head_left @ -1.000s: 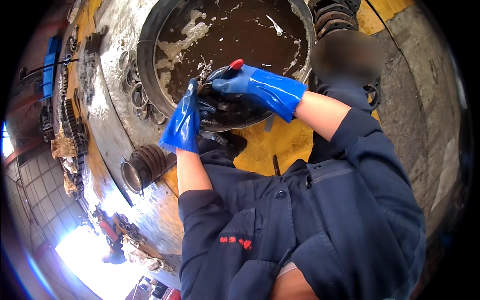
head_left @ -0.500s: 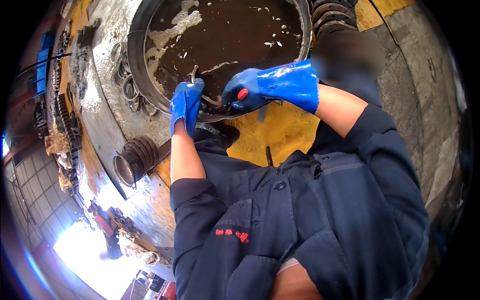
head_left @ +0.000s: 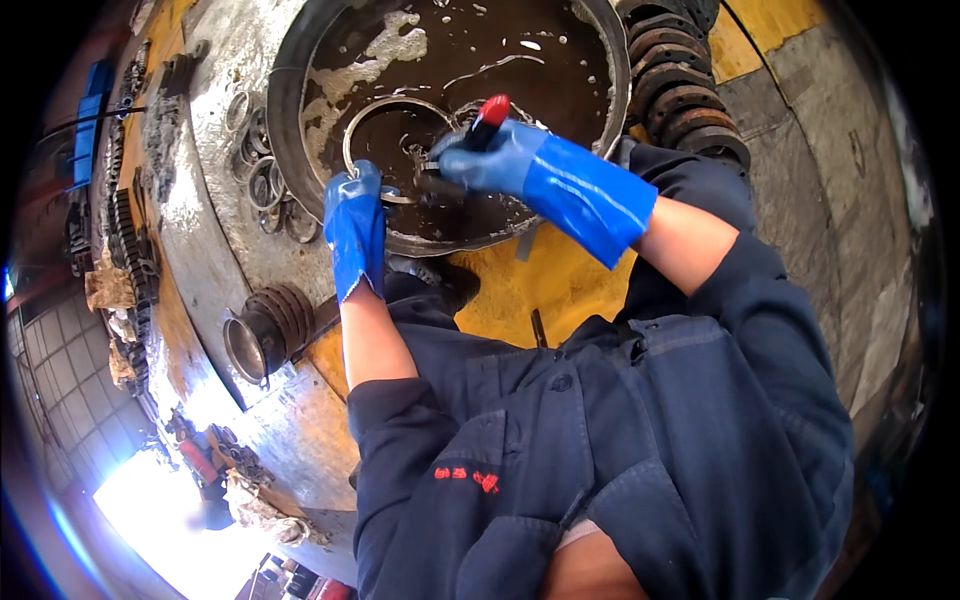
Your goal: The person scrubs multiple small metal rings one at a time with a brush inside a basin of dark liquid. Each ring is scrubbed, rinsed in the liquid, and placed on the floor beside the basin. The process repeats for several rings throughout the clip.
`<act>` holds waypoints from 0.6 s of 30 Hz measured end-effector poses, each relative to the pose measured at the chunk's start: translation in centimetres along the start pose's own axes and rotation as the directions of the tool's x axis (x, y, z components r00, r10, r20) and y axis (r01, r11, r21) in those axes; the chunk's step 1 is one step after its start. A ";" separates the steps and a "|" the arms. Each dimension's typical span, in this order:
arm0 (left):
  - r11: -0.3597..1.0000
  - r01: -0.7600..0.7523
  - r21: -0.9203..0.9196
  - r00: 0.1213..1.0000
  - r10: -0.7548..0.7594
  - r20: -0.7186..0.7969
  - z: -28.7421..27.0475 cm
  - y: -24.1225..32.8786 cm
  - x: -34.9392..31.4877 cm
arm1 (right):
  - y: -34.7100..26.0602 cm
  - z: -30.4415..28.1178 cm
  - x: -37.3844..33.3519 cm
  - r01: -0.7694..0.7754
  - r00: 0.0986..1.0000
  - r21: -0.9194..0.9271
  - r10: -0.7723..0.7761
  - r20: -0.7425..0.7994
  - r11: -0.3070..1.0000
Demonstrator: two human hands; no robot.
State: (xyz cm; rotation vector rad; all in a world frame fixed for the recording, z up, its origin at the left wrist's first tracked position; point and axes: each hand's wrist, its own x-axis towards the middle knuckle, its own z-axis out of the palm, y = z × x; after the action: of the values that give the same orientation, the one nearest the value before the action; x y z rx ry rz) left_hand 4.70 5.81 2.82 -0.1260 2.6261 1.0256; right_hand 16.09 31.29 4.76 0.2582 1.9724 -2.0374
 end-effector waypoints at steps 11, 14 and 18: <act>0.995 0.067 -0.078 0.984 -0.053 0.173 -2.2 1.8 -2.5 | 4.1 -2.8 6.1 0.213 0.841 -0.166 -0.268 -0.470 0.963; 0.995 0.092 -0.050 0.974 -0.079 0.215 -1.6 3.6 -3.2 | 5.9 -5.2 7.5 0.008 0.788 -0.116 -0.077 -0.611 0.993; 0.983 0.030 0.183 0.994 -0.048 0.095 -1.1 1.7 -1.9 | 3.8 -5.2 7.1 -0.252 0.885 -0.143 0.167 -0.435 0.957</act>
State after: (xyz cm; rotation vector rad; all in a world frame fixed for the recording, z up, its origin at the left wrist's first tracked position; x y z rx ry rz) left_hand 5.84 6.27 5.29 -0.0822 2.5999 0.7549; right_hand 10.25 35.75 -1.43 0.8921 2.2517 -1.7377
